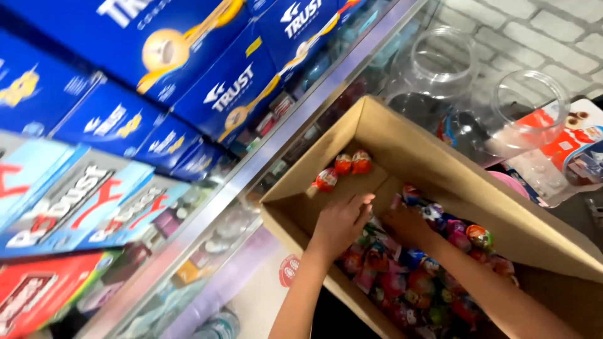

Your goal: Sorting various small candy products, including chocolate eggs and bars, into a box and plastic containers on a shop counter.

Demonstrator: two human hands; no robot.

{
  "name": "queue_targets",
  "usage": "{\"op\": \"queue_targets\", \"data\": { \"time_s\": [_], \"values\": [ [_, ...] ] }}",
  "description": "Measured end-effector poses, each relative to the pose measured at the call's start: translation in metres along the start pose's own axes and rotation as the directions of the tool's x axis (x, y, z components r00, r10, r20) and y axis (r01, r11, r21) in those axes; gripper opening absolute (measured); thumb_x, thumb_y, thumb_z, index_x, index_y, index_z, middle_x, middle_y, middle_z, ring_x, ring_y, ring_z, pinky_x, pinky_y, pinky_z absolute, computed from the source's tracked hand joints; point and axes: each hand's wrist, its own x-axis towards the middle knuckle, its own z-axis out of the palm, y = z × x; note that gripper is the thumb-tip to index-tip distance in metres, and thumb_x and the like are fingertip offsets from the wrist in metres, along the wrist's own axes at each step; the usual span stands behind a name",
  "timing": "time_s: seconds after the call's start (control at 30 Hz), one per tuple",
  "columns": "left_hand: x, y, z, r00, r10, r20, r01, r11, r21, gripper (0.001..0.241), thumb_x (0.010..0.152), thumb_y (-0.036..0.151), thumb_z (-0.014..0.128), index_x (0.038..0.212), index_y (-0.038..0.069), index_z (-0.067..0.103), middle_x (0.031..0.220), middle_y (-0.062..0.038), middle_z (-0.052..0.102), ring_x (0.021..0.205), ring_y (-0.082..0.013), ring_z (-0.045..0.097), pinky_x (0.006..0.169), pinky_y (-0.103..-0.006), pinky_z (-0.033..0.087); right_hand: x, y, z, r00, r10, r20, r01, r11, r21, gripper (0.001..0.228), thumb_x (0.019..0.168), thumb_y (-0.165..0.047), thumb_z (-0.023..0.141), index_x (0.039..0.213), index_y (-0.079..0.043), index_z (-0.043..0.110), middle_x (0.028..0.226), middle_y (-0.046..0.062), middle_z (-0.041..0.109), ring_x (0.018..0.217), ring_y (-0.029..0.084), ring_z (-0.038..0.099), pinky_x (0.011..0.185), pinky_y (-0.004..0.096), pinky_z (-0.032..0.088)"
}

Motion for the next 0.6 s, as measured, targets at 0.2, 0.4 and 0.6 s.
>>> {"op": "queue_targets", "data": {
  "time_s": [0.2,0.4,0.6],
  "values": [
    [-0.032,0.017,-0.016,0.989,0.124,-0.078,-0.115,0.988,0.103,0.022,0.094,0.018,0.068,0.115,0.012,0.068,0.107,-0.012,0.071,0.096,-0.0346,0.068,0.084,-0.0451,0.054,-0.049,-0.017,-0.019,0.974,0.031,0.223,0.001,0.990,-0.142,0.029,0.091,-0.030,0.062,0.118,-0.019,0.067,0.124,0.006,0.065,0.115,0.029,0.063,0.093,0.049,0.051],
    [-0.044,0.021,-0.016,0.998,-0.021,-0.064,0.035,0.972,0.232,0.017,0.094,0.020,0.068,0.109,0.012,0.069,0.096,-0.012,0.070,0.089,-0.0346,0.068,0.080,-0.0453,0.054,-0.069,-0.009,-0.002,0.995,-0.086,0.060,0.091,0.991,-0.099,0.034,0.088,-0.030,0.062,0.118,-0.013,0.064,0.122,0.012,0.063,0.116,0.032,0.062,0.092,0.053,0.051],
    [-0.042,0.023,-0.016,0.989,0.045,-0.139,-0.020,0.984,0.174,0.016,0.094,0.017,0.066,0.109,0.011,0.069,0.099,-0.011,0.071,0.085,-0.0344,0.068,0.075,-0.0438,0.055,-0.058,-0.028,-0.035,0.896,0.230,0.379,-0.299,0.945,0.132,0.059,0.099,-0.033,0.060,0.151,-0.009,0.044,0.130,0.021,0.064,0.119,0.040,0.063,0.097,0.054,0.052]
  ]
}}
